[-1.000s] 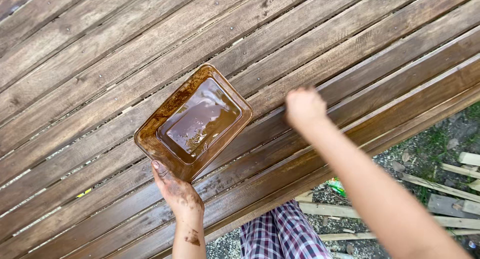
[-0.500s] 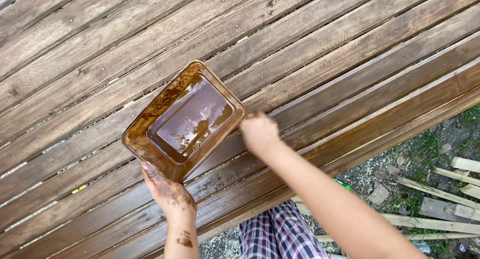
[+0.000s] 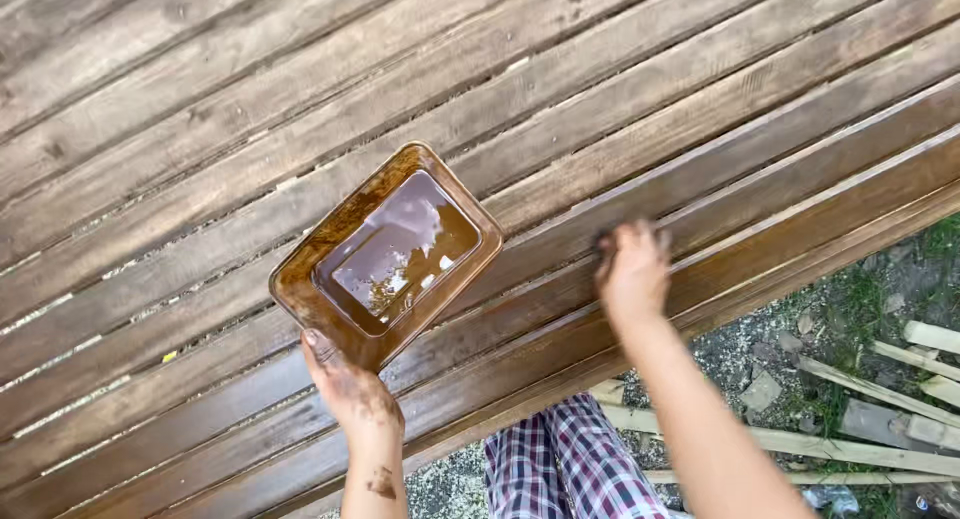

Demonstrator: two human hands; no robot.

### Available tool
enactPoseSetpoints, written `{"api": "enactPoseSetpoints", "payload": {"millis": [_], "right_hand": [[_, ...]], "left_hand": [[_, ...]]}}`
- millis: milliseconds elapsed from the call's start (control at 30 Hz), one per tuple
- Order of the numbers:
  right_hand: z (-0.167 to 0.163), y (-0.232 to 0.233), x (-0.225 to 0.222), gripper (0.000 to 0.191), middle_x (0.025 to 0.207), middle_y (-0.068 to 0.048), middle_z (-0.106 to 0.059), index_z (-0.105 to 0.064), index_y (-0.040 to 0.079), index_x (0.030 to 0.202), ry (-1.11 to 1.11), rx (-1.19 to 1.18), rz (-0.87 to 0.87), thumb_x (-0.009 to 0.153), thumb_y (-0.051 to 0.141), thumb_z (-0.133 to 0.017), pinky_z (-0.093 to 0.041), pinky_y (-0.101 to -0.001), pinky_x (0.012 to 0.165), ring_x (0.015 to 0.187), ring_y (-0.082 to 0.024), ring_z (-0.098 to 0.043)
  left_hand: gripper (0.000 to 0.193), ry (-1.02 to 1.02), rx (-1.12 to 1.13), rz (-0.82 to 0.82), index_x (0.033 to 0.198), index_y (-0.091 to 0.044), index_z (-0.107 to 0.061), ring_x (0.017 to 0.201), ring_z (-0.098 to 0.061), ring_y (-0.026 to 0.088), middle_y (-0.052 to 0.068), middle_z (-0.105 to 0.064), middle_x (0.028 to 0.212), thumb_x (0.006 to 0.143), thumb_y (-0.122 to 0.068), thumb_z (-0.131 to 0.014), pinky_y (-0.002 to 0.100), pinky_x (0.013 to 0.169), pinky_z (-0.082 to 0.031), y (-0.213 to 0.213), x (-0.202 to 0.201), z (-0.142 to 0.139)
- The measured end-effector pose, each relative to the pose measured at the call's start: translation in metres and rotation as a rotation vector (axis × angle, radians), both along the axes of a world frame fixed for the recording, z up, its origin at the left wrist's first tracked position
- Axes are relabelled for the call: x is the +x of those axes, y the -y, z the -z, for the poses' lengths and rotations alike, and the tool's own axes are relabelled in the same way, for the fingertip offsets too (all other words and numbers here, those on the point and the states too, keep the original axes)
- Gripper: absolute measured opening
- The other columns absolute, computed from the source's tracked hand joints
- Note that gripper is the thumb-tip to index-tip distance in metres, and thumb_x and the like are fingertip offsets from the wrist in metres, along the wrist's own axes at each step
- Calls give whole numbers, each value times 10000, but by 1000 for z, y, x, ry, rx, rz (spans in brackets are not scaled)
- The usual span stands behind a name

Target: The person applies brown wood stain to a slatted wooden bench outdoors. They hold a tray of stain in one hand and wipe the stain onto the bench slats with a cloth, working across the seat surface and edges, then spread the stain with their hand over the finished bench.

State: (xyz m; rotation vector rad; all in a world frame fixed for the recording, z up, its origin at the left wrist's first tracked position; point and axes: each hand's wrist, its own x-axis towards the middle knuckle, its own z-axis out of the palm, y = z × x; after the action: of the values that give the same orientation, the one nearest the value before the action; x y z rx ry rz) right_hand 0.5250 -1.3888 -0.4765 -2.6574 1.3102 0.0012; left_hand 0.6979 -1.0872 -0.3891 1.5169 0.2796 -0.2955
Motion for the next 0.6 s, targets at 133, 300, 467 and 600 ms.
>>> {"api": "enactPoseSetpoints", "payload": {"millis": [133, 300, 467, 600], "right_hand": [[24, -114, 34, 305, 1352, -233, -572, -713, 72, 1116, 154, 249, -169, 854, 172, -592, -483, -544, 952, 1246, -427, -523], [3, -102, 52, 313, 1333, -106, -622, -678, 98, 1154, -174, 250, -563, 853, 73, -597, -531, -500, 968, 1296, -398, -562], [-43, 34, 8, 301, 1265, -132, -633, -729, 139, 1053, -214, 73, -308, 759, 161, -791, -530, -472, 1047, 1175, -354, -630], [-53, 98, -8, 187, 1208, -139, -630, -755, 113, 979, -150, 97, 100, 797, 154, -774, -521, -515, 953, 1159, -410, -573]], "left_hand": [[586, -198, -149, -145, 1542, -106, -363, 1404, -457, 282, 92, -465, 1548, 1045, -410, -424, 471, 1175, -361, 2, 0, 7], [488, -181, 113, -24, 1559, -122, -379, 1371, -482, 244, 97, -509, 1508, 1105, -299, -397, 402, 1190, -342, 14, -5, 19], [607, -86, -132, 42, 1577, -137, -304, 1374, -449, 219, 77, -427, 1531, 1000, -16, -449, 381, 1197, -336, 12, -9, 46], [705, -39, -142, 110, 1571, -148, -274, 1377, -444, 202, 58, -404, 1537, 933, 83, -464, 369, 1189, -347, 11, -14, 43]]}}
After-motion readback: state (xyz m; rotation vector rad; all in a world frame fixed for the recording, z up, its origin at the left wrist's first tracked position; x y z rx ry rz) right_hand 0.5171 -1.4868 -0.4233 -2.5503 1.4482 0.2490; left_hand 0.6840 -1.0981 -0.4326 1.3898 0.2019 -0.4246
